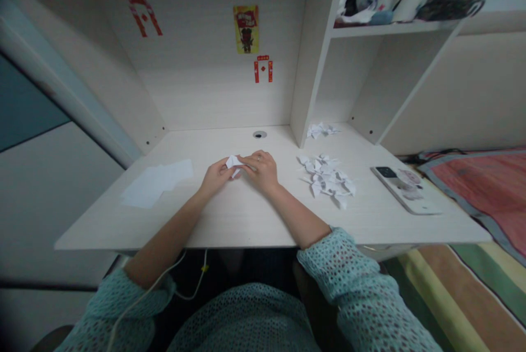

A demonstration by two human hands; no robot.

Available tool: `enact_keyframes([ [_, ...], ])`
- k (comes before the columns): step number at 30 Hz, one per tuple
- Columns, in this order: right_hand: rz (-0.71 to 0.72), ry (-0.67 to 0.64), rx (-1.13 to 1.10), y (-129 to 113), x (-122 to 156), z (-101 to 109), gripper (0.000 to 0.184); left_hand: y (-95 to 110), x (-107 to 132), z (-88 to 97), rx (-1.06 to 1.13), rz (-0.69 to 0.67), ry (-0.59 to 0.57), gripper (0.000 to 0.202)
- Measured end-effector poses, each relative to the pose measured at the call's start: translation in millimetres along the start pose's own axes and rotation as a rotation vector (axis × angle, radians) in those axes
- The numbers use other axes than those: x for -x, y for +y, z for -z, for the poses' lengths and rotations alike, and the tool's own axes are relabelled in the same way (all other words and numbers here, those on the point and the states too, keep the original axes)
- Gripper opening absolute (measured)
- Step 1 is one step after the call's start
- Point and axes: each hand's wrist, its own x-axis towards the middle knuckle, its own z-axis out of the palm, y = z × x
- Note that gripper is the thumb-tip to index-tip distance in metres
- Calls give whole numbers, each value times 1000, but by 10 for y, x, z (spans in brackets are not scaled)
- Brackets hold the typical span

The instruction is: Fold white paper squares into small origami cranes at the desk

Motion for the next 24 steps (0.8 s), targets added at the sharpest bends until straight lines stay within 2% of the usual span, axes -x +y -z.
enact_keyframes([
  [7, 20, 16, 41, -9, 5, 3, 18, 39, 21, 3, -204, -89, 49, 37],
  [12, 62, -42, 27, -26, -12, 8, 23, 64, -6, 0, -74, -2, 99, 44],
  [16, 9, -57, -15, -31, -16, 13, 25, 72, -32, 25, 49, 65, 120, 49],
  [24, -28, -80, -69, -53, -19, 38, 24, 63, -45, 24, 117, 115, 129, 49],
])
